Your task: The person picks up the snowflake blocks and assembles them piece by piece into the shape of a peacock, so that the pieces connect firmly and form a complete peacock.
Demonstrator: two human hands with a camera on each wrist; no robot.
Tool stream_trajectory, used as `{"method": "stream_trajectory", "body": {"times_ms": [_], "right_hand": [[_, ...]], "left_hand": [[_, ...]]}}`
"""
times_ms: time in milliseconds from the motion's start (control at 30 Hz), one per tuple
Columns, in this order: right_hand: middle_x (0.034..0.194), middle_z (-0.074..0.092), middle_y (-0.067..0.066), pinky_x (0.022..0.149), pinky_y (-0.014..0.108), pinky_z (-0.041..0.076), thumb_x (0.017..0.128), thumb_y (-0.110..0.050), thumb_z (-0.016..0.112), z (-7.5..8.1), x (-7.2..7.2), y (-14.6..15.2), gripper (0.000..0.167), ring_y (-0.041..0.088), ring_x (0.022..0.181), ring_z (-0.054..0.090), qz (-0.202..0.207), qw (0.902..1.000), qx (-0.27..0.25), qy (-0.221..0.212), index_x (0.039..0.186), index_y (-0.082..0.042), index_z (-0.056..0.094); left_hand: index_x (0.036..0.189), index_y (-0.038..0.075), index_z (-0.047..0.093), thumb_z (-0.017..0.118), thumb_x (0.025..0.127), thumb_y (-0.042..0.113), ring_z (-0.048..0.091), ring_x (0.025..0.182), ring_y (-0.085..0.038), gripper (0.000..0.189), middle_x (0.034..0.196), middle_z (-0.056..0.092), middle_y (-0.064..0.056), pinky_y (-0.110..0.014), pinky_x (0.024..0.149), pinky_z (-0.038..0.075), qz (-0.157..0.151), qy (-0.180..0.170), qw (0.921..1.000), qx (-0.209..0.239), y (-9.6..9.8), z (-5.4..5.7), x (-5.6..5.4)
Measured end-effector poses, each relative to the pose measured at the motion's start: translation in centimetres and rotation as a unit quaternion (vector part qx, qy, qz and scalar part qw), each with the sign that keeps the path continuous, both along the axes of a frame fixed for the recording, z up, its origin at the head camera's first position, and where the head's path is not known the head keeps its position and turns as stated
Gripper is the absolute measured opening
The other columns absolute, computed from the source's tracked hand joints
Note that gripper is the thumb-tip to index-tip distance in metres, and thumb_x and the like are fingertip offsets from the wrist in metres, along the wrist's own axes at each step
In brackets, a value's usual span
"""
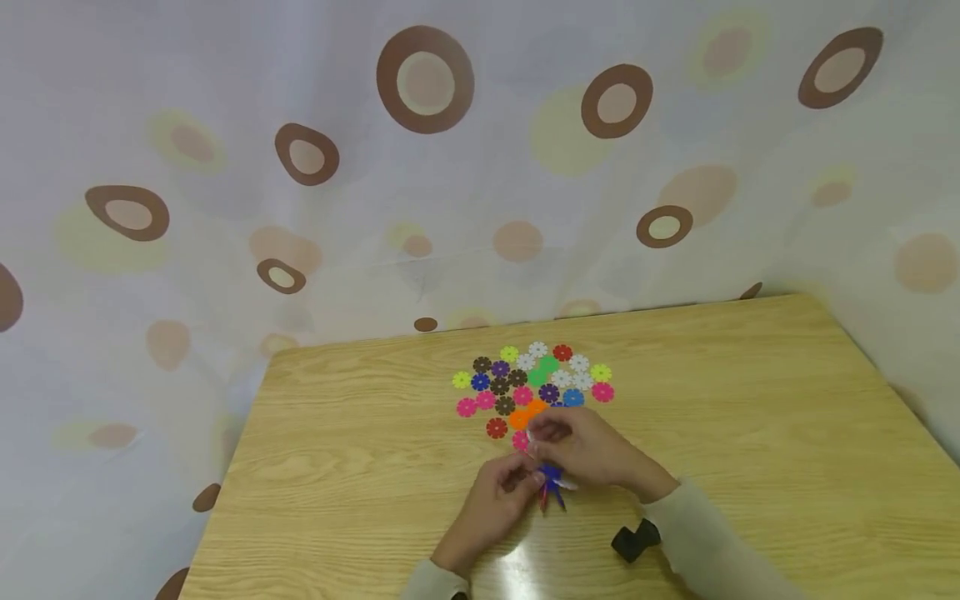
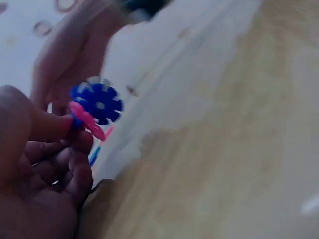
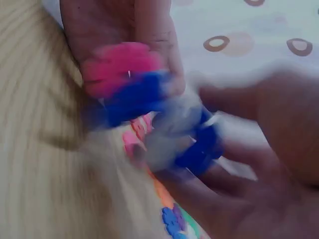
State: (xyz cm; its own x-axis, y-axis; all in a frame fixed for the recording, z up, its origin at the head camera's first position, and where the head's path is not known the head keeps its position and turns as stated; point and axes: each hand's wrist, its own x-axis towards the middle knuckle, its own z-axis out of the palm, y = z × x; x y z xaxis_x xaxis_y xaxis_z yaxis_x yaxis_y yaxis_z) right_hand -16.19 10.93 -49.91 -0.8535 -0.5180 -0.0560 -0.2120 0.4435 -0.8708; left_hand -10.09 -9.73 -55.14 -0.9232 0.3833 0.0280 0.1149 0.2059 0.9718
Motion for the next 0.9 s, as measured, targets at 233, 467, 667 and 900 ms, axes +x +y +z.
{"method": "stream_trajectory", "body": {"times_ms": [233, 467, 667, 900], "right_hand": [[0.115, 0.078, 0.007, 0.097, 0.04, 0.064, 0.104, -0.024, 0.076, 1.6, -0.8, 1.6, 0.033, 0.019, 0.108, 0.074, 0.002, 0.9995, -0.011, -0.03, 0.127, -0.002, 0.072], [0.109, 0.08, 0.01, 0.091, 0.024, 0.064, 0.1, -0.02, 0.08, 0.7, 0.1, 1.7, 0.031, 0.02, 0.102, 0.076, 0.039, 0.9938, -0.061, -0.083, 0.12, 0.003, 0.071], [0.108, 0.08, 0.011, 0.09, 0.021, 0.062, 0.1, -0.017, 0.08, 0.4, 0.3, 1.9, 0.029, 0.023, 0.102, 0.076, 0.029, 0.9933, -0.07, -0.087, 0.118, 0.004, 0.071], [0.109, 0.081, 0.011, 0.091, 0.019, 0.062, 0.1, -0.018, 0.08, 0.3, 0.1, 2.0, 0.03, 0.022, 0.102, 0.077, 0.039, 0.9938, -0.061, -0.084, 0.119, 0.005, 0.071]], "left_hand": [[0.1, 0.004, 0.075, 0.067, 0.107, 0.014, 0.059, 0.078, 0.002, 0.014, 0.094, 0.075, -0.019, -0.016, 0.076, 0.05, 0.018, -0.003, 0.9996, -0.021, 0.7, -0.5, 0.7], [0.1, -0.002, 0.071, 0.064, 0.107, 0.01, 0.058, 0.075, 0.001, 0.015, 0.094, 0.073, -0.025, -0.015, 0.073, 0.049, 0.052, -0.009, 0.9986, 0.008, 0.7, -0.2, 0.5], [0.101, -0.002, 0.071, 0.064, 0.108, 0.01, 0.062, 0.078, 0.0, 0.015, 0.099, 0.075, -0.024, -0.016, 0.077, 0.051, 0.066, -0.021, 0.9974, 0.023, 0.9, -0.2, 0.5], [0.1, -0.001, 0.071, 0.064, 0.108, 0.01, 0.059, 0.074, -0.001, 0.016, 0.096, 0.073, -0.025, -0.015, 0.071, 0.048, 0.068, -0.021, 0.9972, 0.02, 0.9, -0.3, 0.6]]}}
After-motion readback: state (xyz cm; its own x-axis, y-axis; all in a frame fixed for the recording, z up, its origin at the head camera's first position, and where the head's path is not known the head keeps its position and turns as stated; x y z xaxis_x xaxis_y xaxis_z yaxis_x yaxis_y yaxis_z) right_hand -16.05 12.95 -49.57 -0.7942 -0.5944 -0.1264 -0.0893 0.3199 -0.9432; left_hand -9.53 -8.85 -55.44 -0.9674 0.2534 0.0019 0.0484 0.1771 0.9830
